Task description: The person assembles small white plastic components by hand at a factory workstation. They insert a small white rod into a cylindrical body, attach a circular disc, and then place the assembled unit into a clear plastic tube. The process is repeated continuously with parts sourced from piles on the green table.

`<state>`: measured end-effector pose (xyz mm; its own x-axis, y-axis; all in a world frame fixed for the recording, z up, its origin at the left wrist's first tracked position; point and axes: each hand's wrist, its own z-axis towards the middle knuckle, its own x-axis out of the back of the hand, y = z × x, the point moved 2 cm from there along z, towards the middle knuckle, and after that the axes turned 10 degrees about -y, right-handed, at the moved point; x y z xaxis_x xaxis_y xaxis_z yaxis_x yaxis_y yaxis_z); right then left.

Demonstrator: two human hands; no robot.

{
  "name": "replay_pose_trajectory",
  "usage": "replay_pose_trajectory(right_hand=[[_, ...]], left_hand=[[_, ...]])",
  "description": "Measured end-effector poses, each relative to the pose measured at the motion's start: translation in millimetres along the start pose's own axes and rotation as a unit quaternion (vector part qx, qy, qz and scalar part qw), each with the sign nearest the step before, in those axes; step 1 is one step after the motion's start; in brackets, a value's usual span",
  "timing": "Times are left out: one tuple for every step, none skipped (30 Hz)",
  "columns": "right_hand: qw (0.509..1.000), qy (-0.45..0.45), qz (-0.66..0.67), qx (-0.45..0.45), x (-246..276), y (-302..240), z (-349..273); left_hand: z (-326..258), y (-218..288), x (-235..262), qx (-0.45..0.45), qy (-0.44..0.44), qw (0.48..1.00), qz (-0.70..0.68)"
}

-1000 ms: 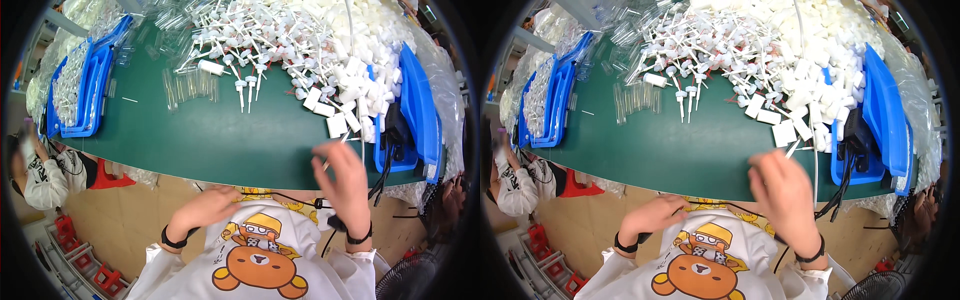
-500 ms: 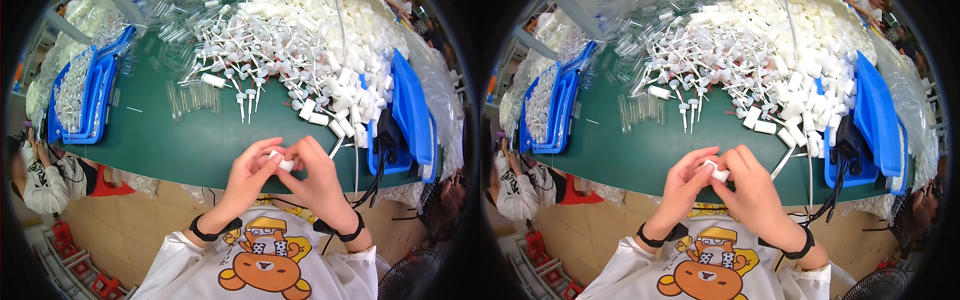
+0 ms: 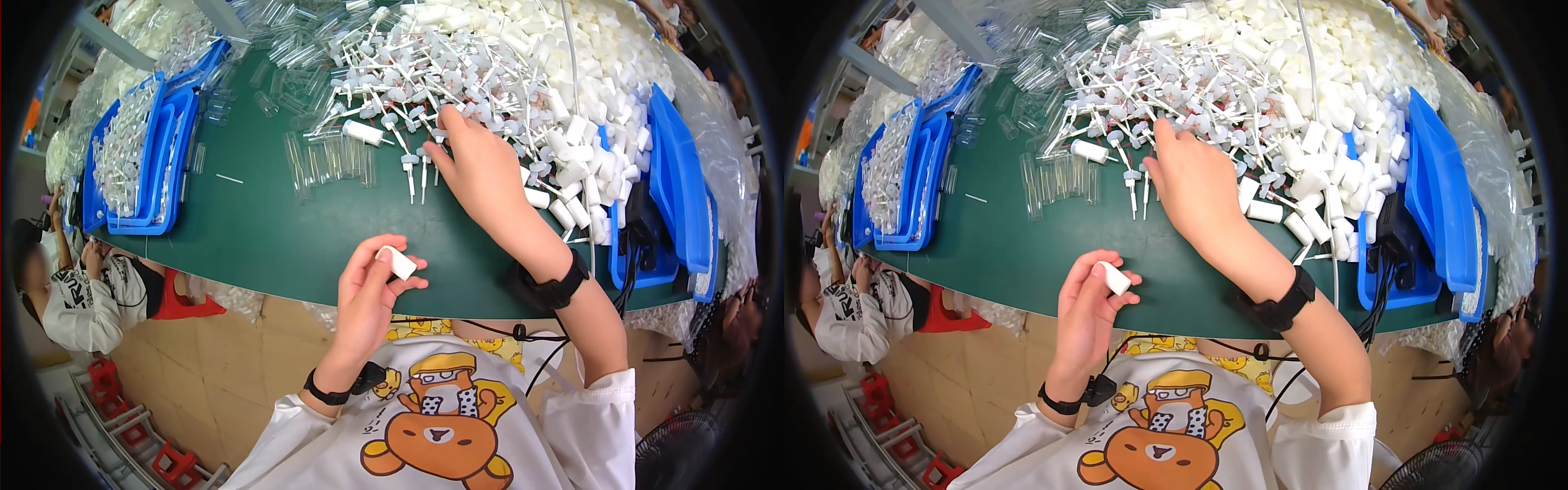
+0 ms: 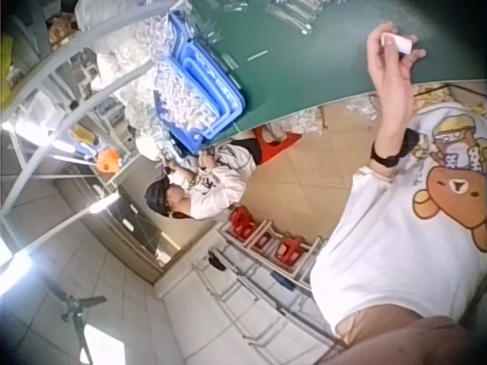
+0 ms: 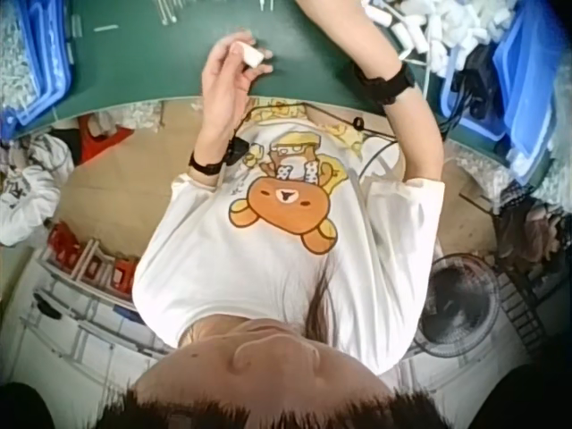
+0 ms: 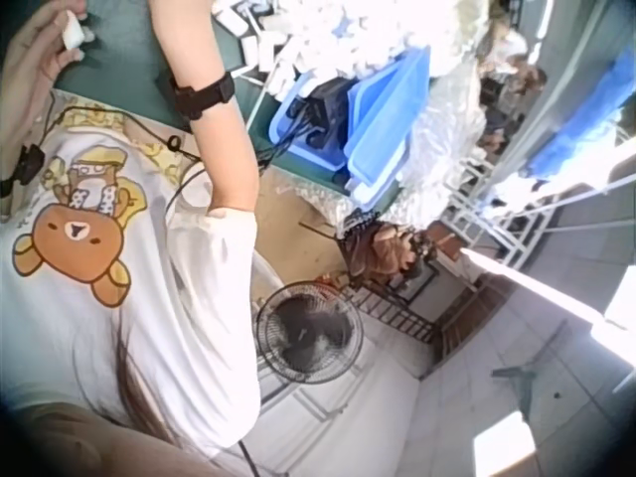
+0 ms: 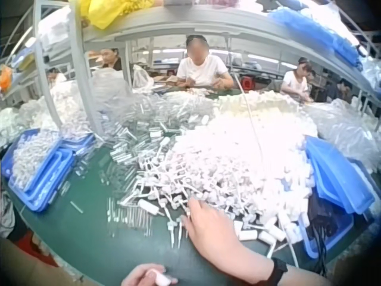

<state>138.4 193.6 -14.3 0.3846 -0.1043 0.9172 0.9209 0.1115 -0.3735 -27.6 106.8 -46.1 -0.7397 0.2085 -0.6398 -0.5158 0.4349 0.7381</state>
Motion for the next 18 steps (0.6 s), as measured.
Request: replay_pose_trajectory(right_hand=[[1.000, 0.013, 0.006, -0.004, 0, 1, 0], [1.000, 0.026, 0.011, -0.009, 2, 3, -1], [0.999, 0.037, 0.019, -0.011, 2, 3, -1], [0.998, 0.047, 0.044, -0.014, 5, 3, -4], [0.996, 0.057, 0.067, -0.018, 12, 2, -11], [0.993, 0.067, 0.090, -0.021, 18, 2, -17], [0.989, 0.048, 0.134, -0.040, 21, 5, -22], [0.986, 0.032, 0.158, -0.046, 25, 5, -25], [0.982, 0.017, 0.181, -0.055, 30, 6, -26], [0.977, 0.001, 0.205, -0.064, 32, 8, -29], [0.974, -0.008, 0.217, -0.062, 34, 11, -32], [0.964, -0.026, 0.254, -0.071, 33, 13, -37], [0.953, -0.044, 0.289, -0.079, 34, 14, -41], [0.940, -0.062, 0.324, -0.087, 35, 15, -45], [0.919, -0.079, 0.372, -0.108, 37, 17, -49], [0.894, -0.096, 0.418, -0.129, 40, 18, -53], [0.867, -0.113, 0.463, -0.149, 41, 21, -55], [0.868, -0.106, 0.462, -0.149, 41, 27, -58]], left_hand=[[0, 0, 0, -0.003, -0.010, 1.000, 0.021], [-1, 1, -1, -0.005, -0.020, 0.999, 0.041], [-2, 2, -1, -0.009, -0.026, 0.998, 0.063], [-2, 4, -2, -0.007, -0.032, 0.998, 0.062], [-1, 7, -5, -0.004, -0.038, 0.997, 0.062], [-1, 9, -8, -0.003, -0.045, 0.997, 0.061], [-1, 11, -9, 0.006, -0.052, 0.998, 0.040], [-1, 13, -10, 0.015, -0.059, 0.998, 0.019], [1, 14, -12, 0.026, -0.067, 0.997, -0.002], [2, 15, -14, 0.033, -0.076, 0.997, -0.010], [3, 16, -16, 0.039, -0.084, 0.996, -0.019], [4, 16, -15, 0.045, -0.092, 0.994, -0.027], [5, 14, -14, 0.046, -0.099, 0.994, -0.017], [6, 12, -13, 0.047, -0.105, 0.993, -0.006], [7, 11, -13, 0.048, -0.112, 0.992, 0.004], [8, 11, -14, 0.050, -0.118, 0.992, 0.016], [10, 11, -14, 0.051, -0.123, 0.991, 0.028], [12, 11, -16, 0.053, -0.130, 0.989, 0.040]])
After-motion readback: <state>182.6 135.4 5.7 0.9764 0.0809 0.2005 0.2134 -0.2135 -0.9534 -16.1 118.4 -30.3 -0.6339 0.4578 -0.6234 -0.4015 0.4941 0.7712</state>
